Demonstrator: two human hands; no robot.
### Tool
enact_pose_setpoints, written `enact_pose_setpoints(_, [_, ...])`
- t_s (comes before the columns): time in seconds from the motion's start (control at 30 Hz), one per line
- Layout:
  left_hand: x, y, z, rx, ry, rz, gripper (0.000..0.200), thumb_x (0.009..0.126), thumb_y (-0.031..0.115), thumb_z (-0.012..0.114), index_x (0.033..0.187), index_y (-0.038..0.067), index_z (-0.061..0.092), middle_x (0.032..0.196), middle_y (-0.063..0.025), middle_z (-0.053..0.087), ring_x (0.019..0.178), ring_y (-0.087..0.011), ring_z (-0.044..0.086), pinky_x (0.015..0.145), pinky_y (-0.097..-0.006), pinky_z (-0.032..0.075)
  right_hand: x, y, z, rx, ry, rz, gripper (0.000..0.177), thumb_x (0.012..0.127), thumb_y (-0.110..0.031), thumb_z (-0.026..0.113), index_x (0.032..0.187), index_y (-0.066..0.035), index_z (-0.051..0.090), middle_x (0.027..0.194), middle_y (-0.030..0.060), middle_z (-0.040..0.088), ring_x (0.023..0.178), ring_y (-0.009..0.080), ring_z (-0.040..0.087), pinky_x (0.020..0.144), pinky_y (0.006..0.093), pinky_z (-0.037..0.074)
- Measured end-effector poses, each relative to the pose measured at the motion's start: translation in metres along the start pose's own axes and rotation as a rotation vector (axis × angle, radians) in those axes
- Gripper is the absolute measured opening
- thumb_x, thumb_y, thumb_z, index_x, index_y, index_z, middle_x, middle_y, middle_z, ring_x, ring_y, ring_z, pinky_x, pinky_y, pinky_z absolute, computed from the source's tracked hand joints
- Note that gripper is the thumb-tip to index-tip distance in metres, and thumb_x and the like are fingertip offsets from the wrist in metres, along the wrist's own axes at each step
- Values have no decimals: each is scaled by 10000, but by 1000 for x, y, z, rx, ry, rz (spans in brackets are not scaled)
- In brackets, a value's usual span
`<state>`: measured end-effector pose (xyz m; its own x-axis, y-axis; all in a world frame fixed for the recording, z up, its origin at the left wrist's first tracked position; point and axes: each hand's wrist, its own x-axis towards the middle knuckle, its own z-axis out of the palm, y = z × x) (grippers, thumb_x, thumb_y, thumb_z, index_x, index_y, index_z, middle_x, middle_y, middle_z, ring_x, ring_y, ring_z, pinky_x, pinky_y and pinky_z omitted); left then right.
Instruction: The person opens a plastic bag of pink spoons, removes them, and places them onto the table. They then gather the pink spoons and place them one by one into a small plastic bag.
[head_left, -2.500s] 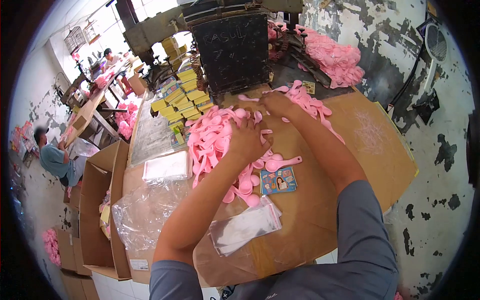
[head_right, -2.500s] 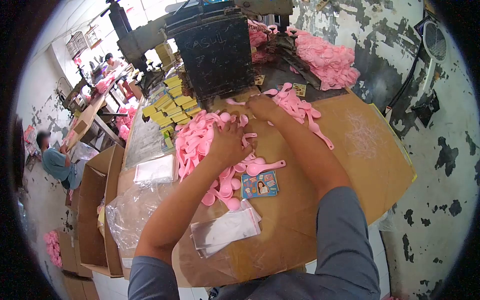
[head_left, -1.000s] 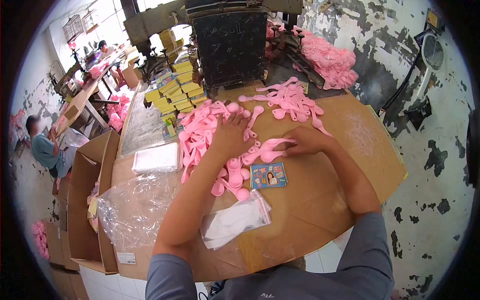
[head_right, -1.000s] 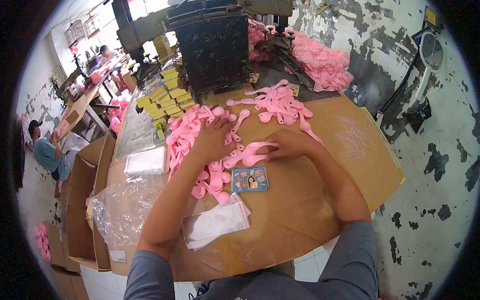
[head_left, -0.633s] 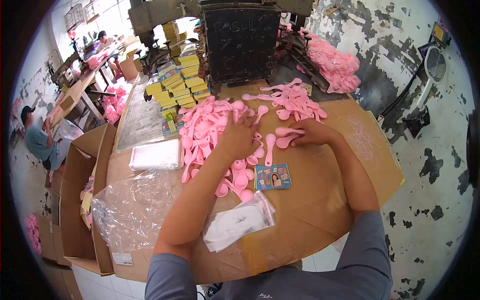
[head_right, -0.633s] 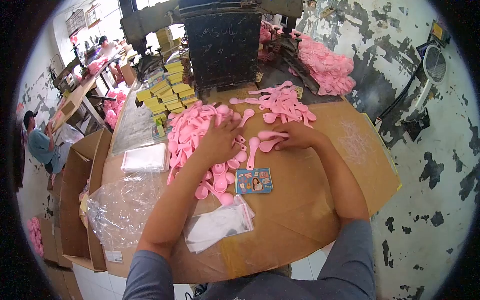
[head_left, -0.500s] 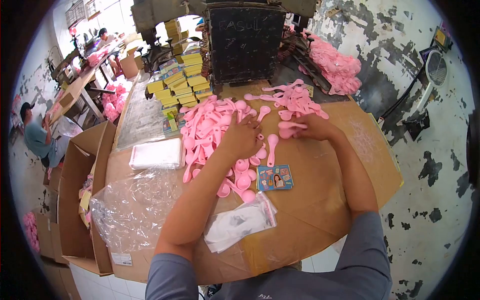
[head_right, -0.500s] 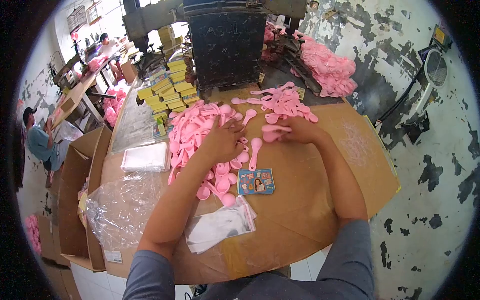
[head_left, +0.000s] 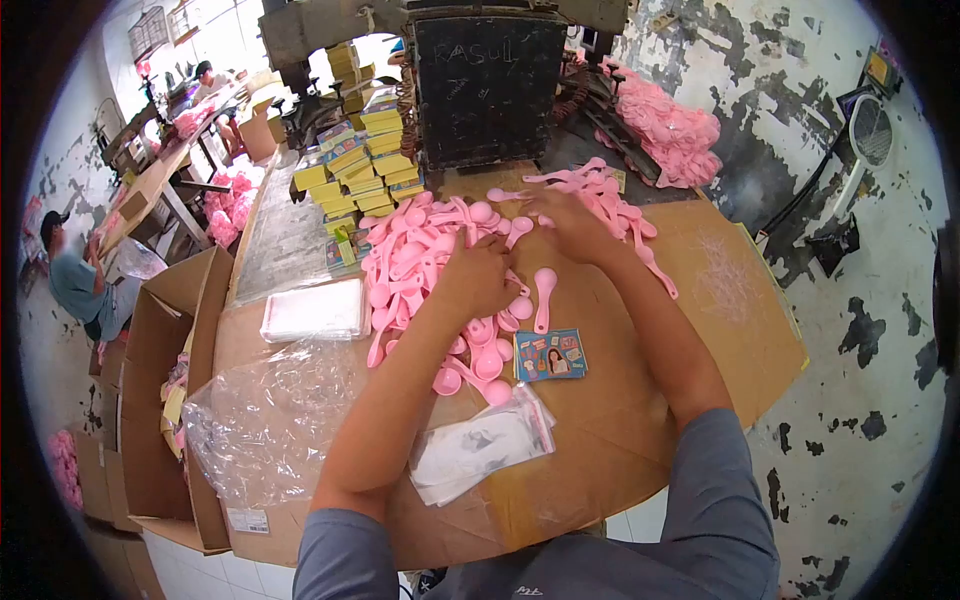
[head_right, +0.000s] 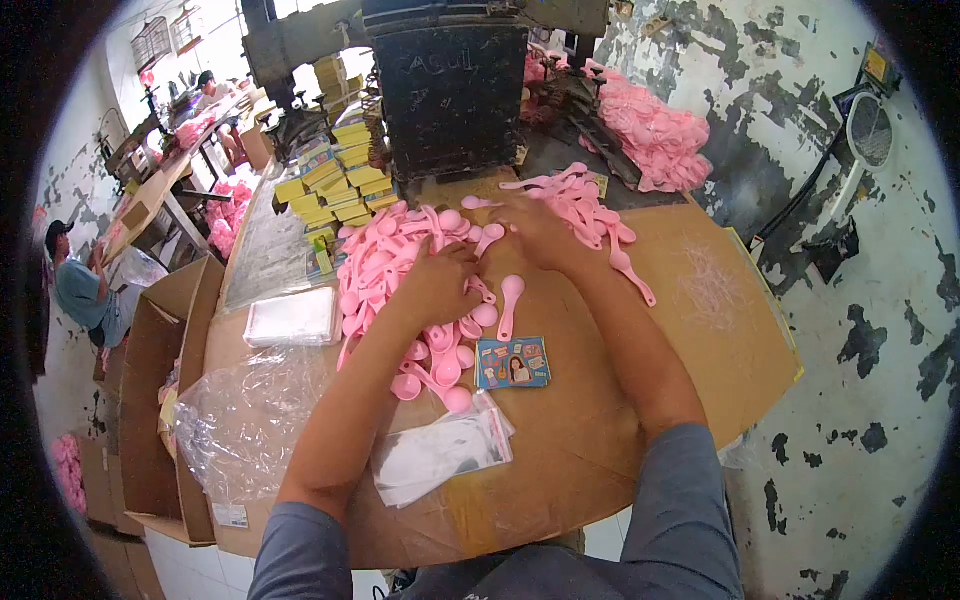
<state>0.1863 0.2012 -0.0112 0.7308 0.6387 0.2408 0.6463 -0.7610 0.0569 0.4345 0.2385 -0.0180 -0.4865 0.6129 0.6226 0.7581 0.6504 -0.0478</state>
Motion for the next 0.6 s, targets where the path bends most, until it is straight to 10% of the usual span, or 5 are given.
enact_pose_setpoints(0.47, [-1,1,-5,-24,14,-50,661,805,342,701,1390,60,578,1361,-137,609,1324,-275,535,1177,-649,274,-13,-36,-49,476,-551,83,251,808,-157,783,1042,-82,735,1085,88,674,1115,315,575,971,446,459])
enact_pose_setpoints(0.6, [-1,-1,-5,22,-27,-43,688,802,362,700,1404,57,567,1386,-142,600,1347,-273,521,1183,-646,270,-22,12,-15,306,-289,73,239,778,-103,773,1013,-80,734,1070,95,673,1095,316,580,959,448,460])
